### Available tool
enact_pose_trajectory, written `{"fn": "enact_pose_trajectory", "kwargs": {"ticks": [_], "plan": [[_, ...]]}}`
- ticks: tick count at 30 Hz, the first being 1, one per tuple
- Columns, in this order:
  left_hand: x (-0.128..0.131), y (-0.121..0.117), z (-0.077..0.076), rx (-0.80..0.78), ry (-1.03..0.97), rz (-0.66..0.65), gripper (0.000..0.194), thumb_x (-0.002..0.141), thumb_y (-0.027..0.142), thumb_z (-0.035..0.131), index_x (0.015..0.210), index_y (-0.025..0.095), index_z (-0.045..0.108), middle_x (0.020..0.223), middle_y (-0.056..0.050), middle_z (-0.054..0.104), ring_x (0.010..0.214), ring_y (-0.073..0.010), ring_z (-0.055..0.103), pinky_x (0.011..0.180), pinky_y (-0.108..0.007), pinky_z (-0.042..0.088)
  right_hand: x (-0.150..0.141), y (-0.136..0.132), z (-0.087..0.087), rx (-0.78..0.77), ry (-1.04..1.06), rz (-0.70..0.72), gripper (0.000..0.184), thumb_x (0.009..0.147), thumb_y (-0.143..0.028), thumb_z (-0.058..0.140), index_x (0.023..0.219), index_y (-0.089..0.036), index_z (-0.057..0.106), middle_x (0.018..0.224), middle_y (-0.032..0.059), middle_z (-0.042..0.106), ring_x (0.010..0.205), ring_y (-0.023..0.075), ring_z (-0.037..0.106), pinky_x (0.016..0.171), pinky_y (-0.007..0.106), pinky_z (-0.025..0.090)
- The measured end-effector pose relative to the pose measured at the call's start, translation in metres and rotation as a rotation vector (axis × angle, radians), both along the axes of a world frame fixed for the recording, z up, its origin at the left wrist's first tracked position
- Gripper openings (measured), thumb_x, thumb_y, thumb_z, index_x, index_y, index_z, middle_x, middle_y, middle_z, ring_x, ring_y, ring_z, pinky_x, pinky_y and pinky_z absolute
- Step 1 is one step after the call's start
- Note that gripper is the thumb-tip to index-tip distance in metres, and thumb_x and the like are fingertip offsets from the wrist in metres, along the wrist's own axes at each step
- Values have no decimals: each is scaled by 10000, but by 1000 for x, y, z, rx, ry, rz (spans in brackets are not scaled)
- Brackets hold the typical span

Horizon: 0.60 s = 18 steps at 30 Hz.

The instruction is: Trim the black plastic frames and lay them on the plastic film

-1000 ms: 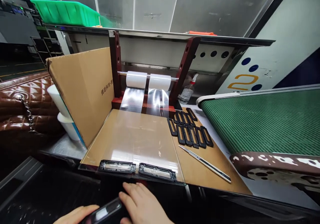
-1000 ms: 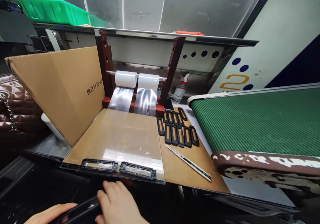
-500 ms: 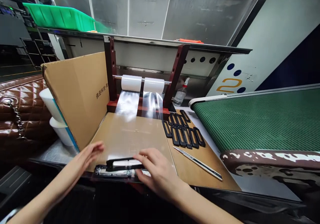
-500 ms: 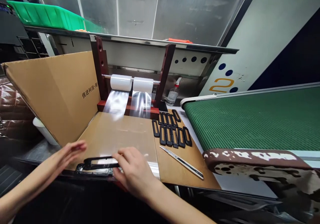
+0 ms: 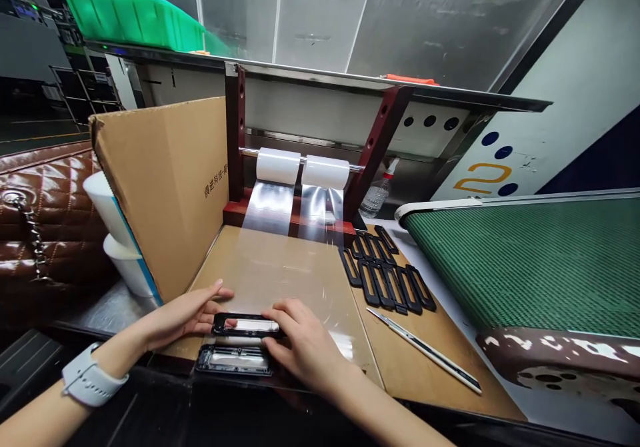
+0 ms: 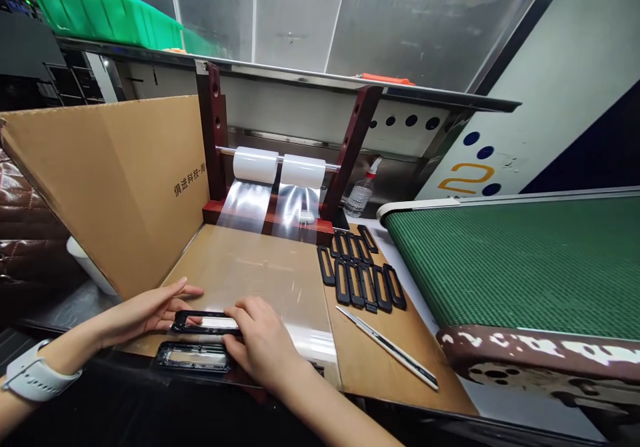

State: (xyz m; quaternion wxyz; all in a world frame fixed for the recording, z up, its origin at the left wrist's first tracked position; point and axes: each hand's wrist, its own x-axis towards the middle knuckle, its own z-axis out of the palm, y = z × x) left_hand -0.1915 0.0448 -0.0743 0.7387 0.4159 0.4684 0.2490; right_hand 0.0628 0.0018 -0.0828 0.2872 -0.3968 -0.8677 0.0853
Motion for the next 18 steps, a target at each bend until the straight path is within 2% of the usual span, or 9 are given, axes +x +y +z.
{"fn": "enact_pose_trajectory", "kwargs": {"ticks": [9, 15, 18], "plan": [[-1, 1, 0, 15, 20, -30, 735, 822, 620, 519, 1320, 82, 464, 1029, -144, 723, 1013, -253, 663, 904, -335, 468, -6, 4, -1, -30, -39, 28, 313, 817, -150, 651, 1125, -170, 597, 1022, 67, 617, 915, 188, 576, 826, 316, 511], [0, -5, 3, 20, 35, -45, 734, 841, 631, 466, 1316, 72, 457, 1116, -167, 698, 1103, -258, 627, 965, -336, 449, -7, 4, -1, -33, -92, 31, 299, 829, -153, 652, 1124, -153, 606, 1014, 70, 609, 903, 188, 577, 802, 299, 512], [2, -4, 3, 56, 86, -9, 739, 838, 620, 466, 1330, 68, 433, 1120, -169, 696, 1117, -265, 618, 990, -351, 437, -8, 6, -3, -37, -91, 29, 307, 824, -151, 663, 1127, -150, 608, 1020, 75, 611, 912, 195, 577, 823, 312, 510]]}}
